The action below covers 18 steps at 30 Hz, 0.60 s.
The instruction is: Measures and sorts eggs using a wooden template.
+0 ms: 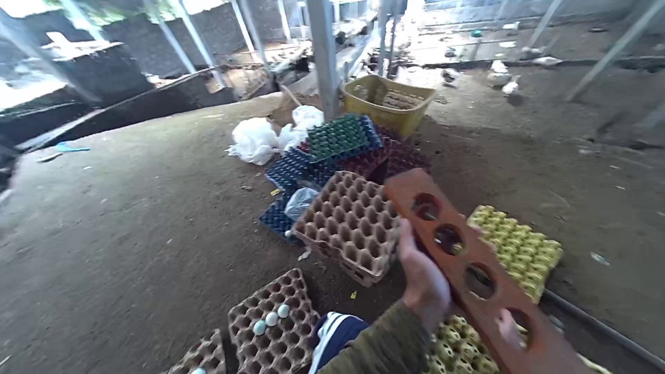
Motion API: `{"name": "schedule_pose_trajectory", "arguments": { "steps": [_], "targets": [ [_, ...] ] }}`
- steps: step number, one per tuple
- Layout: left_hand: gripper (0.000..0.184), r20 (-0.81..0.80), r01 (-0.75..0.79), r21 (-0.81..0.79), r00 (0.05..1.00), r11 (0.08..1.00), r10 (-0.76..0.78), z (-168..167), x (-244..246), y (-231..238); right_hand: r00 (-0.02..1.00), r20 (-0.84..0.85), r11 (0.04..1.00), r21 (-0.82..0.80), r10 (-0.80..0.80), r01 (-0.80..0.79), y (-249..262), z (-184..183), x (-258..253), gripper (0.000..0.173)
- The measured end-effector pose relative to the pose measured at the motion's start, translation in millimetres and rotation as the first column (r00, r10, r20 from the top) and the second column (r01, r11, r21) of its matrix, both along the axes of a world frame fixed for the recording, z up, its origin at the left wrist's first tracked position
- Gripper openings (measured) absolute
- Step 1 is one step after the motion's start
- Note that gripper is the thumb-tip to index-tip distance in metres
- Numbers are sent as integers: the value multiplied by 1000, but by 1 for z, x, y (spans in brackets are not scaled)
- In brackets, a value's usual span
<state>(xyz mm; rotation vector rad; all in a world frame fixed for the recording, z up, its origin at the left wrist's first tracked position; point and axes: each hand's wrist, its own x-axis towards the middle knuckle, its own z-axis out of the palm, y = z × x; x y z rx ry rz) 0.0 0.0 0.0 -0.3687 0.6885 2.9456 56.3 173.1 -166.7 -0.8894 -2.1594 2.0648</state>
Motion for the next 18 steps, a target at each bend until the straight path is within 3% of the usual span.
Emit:
{"name": "schedule_pose_trajectory", "arguments": {
  "steps": [2, 4, 5, 6, 7, 9, 12, 14, 16, 18],
  "targets": [
    [72, -17, -3, 15, 1000, 1000, 3, 2, 1, -1, 984, 70, 986, -30, -162, 164, 22, -10, -11, 43],
    [72, -27, -8, 16, 1000, 1000, 8, 5, 1, -3, 957, 187, 970, -59, -220, 234, 43, -34, -28, 38],
    [72, -30, -4, 17, 1000, 1000, 4, 5, 2, -4, 968, 168, 982, 52, -187, 180, 53, -60, -31, 35],
    [72, -30, -4, 21, 1000, 1000, 5, 5, 1, -5, 988, 96, 960, 267, -117, 88, 61, -91, -33, 34],
    [72, -28, -6, 23, 1000, 1000, 7, 5, 1, -6, 999, 30, 866, 500, -31, 12, 68, -120, -36, 33],
    [72, -20, -12, 11, 1000, 1000, 12, 5, 1, -6, 881, 429, 770, 487, 199, -411, 75, -95, -47, 39],
    [71, -9, -38, 14, 999, 999, 39, 4, 0, -7, 703, 659, 670, 397, 268, -627, 63, -72, -58, 56],
    [70, -7, -45, 16, 999, 999, 45, 3, -2, -7, 656, 706, 568, 435, 267, -699, 73, -116, -65, 62],
    [69, -11, -46, 9, 999, 999, 47, 2, -2, -6, 698, 680, 494, 537, 227, -684, 91, -182, -68, 63],
    [69, -15, -39, 0, 999, 999, 39, 1, -2, -5, 723, 659, 466, 584, 205, -664, 92, -199, -71, 64]
  ]
}}
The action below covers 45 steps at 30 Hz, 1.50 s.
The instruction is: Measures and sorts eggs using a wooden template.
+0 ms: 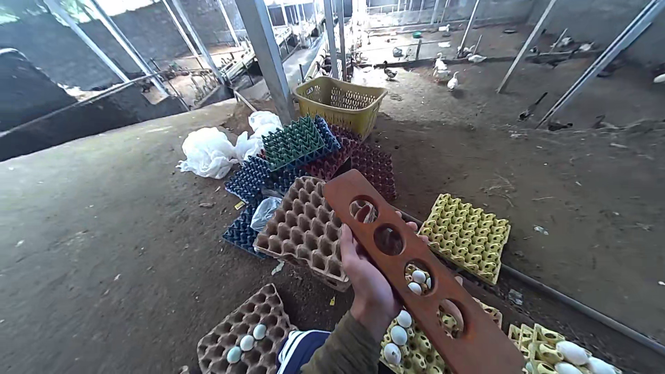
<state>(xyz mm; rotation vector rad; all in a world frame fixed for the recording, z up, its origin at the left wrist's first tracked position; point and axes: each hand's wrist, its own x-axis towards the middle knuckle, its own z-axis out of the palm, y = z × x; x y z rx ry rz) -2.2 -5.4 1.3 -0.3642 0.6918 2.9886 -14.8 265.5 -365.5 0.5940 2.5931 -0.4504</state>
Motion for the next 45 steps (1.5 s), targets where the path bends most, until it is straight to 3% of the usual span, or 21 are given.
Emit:
{"name": "schedule_pose_trajectory", "arguments": {
  "steps": [1, 3, 4, 6, 8, 10, 12, 15, 16, 18, 20, 23, 25, 27, 30, 34, 39, 45],
  "targets": [
    [69, 0, 2, -6, 1000, 1000, -2, 0, 0, 1, 998, 50, 1000, -4, 24, -24, -6, 20, 0, 64],
    [68, 5, 4, -3, 1000, 1000, -4, 2, 0, 3, 977, 202, 996, -77, 61, -46, -26, 98, 1, 61],
    [69, 15, 5, -6, 1000, 1000, -5, 2, 0, 4, 982, 187, 997, -74, 32, -18, -35, 115, 4, 58],
    [72, 22, 31, -17, 999, 999, -31, 1, 0, 6, 995, 27, 993, -77, -91, 93, -36, 102, 15, 54],
    [75, 9, 85, -32, 996, 996, -85, 1, -1, 6, 949, -143, 938, -252, -281, 240, -31, 99, 25, 56],
    [78, -14, 150, -45, 989, 988, -150, 0, -1, 6, 801, -272, 781, -522, -533, 342, -21, 96, 38, 58],
    [80, -2, 206, -70, 978, 976, -207, -1, 1, 10, 666, -230, 559, -760, -709, 333, -12, 134, 58, 53],
    [80, 1, 282, -128, 959, 951, -285, -2, 8, 18, 608, -189, 251, -968, -771, 18, -1, 224, 89, 57],
    [79, -13, 301, -152, 952, 941, -306, -2, 10, 22, 631, -229, 219, -971, -741, -95, -2, 260, 99, 67],
    [78, -19, 332, -223, 938, 916, -345, -2, 20, 30, 679, -337, 244, -941, -652, -234, -11, 325, 116, 80],
    [75, -19, 366, -272, 923, 890, -385, -2, 30, 39, 727, -408, 280, -912, -552, -299, -25, 373, 126, 71],
    [71, -37, 367, -340, 915, 866, -403, -2, 48, 57, 776, -460, 335, -880, -430, -336, -39, 404, 133, 57],
    [70, -47, 389, -370, 899, 844, -435, -3, 59, 63, 754, -567, 528, -774, -331, -349, -46, 411, 137, 49],
    [70, -47, 430, -376, 876, 821, -481, -3, 69, 68, 720, -668, 779, -548, -189, -304, -55, 417, 141, 44],
    [69, -37, 469, -328, 861, 820, -507, -2, 79, 75, 709, -706, 954, -210, 3, -213, -63, 422, 149, 47],
    [69, -32, 484, -301, 856, 821, -516, -2, 83, 79, 767, -630, 983, -34, 119, -180, -68, 427, 157, 53],
    [72, -75, 513, -274, 832, 814, -549, -3, 89, 83, 763, -616, 975, 38, 195, -219, -65, 426, 170, 62],
    [75, -149, 594, -164, 775, 788, -615, -5, 93, 85, 681, -713, 978, 33, 169, -208, -64, 430, 186, 40]
  ]
}}
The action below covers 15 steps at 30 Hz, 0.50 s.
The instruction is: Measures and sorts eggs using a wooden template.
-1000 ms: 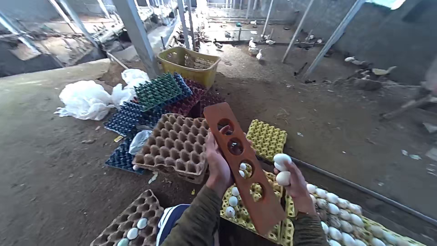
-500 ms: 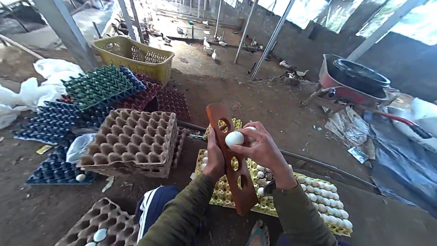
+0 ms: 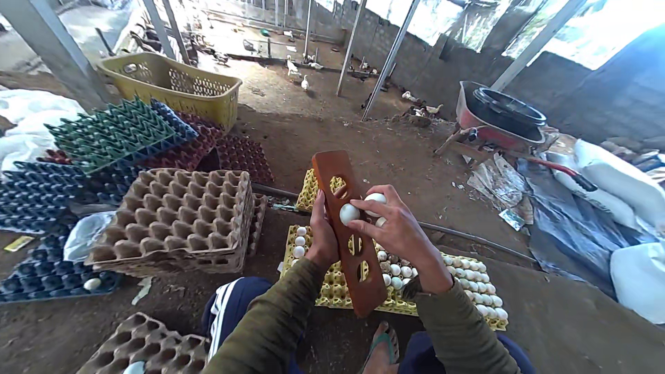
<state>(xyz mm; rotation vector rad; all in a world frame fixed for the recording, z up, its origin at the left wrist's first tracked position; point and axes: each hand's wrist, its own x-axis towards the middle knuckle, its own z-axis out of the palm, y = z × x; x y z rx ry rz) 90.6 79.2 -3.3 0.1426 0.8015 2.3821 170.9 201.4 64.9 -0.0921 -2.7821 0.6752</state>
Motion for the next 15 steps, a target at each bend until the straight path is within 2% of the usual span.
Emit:
{"name": "schedule_pose_trajectory", "arguments": {
  "steps": [4, 6, 8, 10, 12, 15],
  "targets": [
    [70, -91, 46, 17, 995, 999, -44, -1, 4, 1, 998, -70, 998, 54, -8, 11, -2, -2, 5, 36],
    [57, -152, 74, -12, 985, 997, -75, -1, 3, 2, 996, -87, 995, 96, -9, 17, -3, -1, 7, 39],
    [44, -126, 88, -22, 988, 996, -90, 2, 4, 2, 992, -123, 997, 68, -15, 23, -1, 2, 10, 40],
    [44, -91, 123, 16, 989, 992, -121, 7, 7, 1, 977, -206, 998, -14, -59, 58, 6, 5, 17, 34],
    [46, -31, 151, 138, 988, 979, -149, 7, 6, 0, 960, -252, 992, -29, -125, 121, 18, 2, 22, 32],
    [51, 22, 139, 193, 989, 971, -146, 0, 5, -1, 979, -170, 991, -85, -117, 104, 30, -14, 29, 33]
  ]
}}
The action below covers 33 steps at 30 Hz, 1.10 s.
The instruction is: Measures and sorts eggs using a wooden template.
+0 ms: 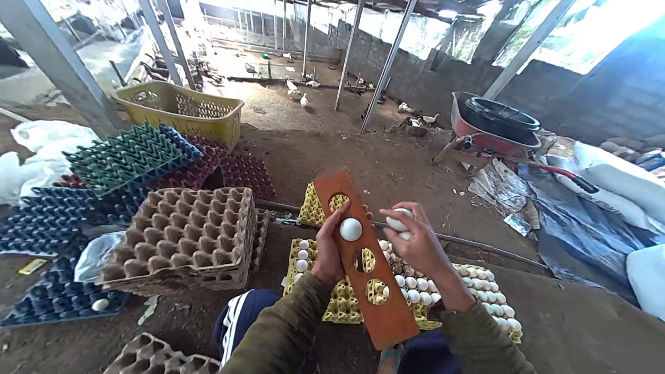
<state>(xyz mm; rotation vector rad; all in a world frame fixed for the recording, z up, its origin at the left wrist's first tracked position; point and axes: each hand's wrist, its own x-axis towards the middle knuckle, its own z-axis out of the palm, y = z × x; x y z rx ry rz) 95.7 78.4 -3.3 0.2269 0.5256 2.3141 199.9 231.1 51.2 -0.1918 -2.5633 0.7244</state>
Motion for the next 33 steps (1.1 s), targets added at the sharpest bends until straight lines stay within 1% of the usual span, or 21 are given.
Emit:
{"name": "schedule_pose_trajectory", "arguments": {
  "steps": [3, 5, 9, 12, 15, 18, 20, 22, 24, 26, 27, 29, 31, 33],
  "targets": [
    [52, 29, -8, -8, 1000, 1000, 8, -1, 7, 1, 994, 85, 993, -100, 67, -58, -3, -22, 6, 40],
    [52, 31, -15, -36, 999, 999, 16, 1, 13, -2, 992, 94, 990, -123, 84, -73, -15, -28, 8, 43],
    [52, 15, 8, -51, 1000, 999, -7, -2, 23, -5, 991, 36, 984, -129, 128, -122, -22, -31, 11, 37],
    [50, 12, 31, -69, 999, 997, -30, -2, 28, -4, 989, 10, 970, -195, 148, -143, -21, -40, 9, 25],
    [50, 3, 49, -89, 999, 995, -49, -3, 33, -2, 988, -19, 965, -214, 153, -154, -17, -47, 11, 24],
    [51, 10, 35, -145, 999, 989, -34, 0, 37, 0, 992, 6, 980, -157, 124, -122, -12, -43, 17, 30],
    [51, 12, 17, -164, 1000, 986, -15, -1, 35, 3, 998, 32, 994, -88, 63, -60, -7, -42, 22, 40],
    [51, -20, -21, -163, 1000, 986, 18, -3, 29, 5, 997, 81, 998, -62, -18, 23, 6, -39, 23, 47],
    [50, -72, -86, -189, 995, 978, 73, -1, 25, 6, 990, 101, 990, -95, -98, 108, 17, -35, 24, 54],
    [52, -87, -93, -240, 993, 966, 74, -4, 26, 7, 983, 117, 967, -193, -144, 164, 24, -30, 32, 54],
    [54, -88, -84, -257, 994, 963, 63, -4, 27, 9, 985, 106, 955, -251, -135, 158, 26, -27, 36, 55],
    [54, -96, -96, -296, 993, 950, 70, -2, 29, 14, 995, 66, 936, -339, -78, 96, 23, -20, 44, 54],
    [53, -95, -122, -336, 991, 934, 95, -2, 31, 17, 998, 60, 945, -325, -21, 40, 13, -15, 49, 54],
    [51, -70, -141, -366, 990, 920, 124, -4, 32, 20, 997, 79, 968, -251, 4, 16, 5, -18, 51, 54]
  ]
}}
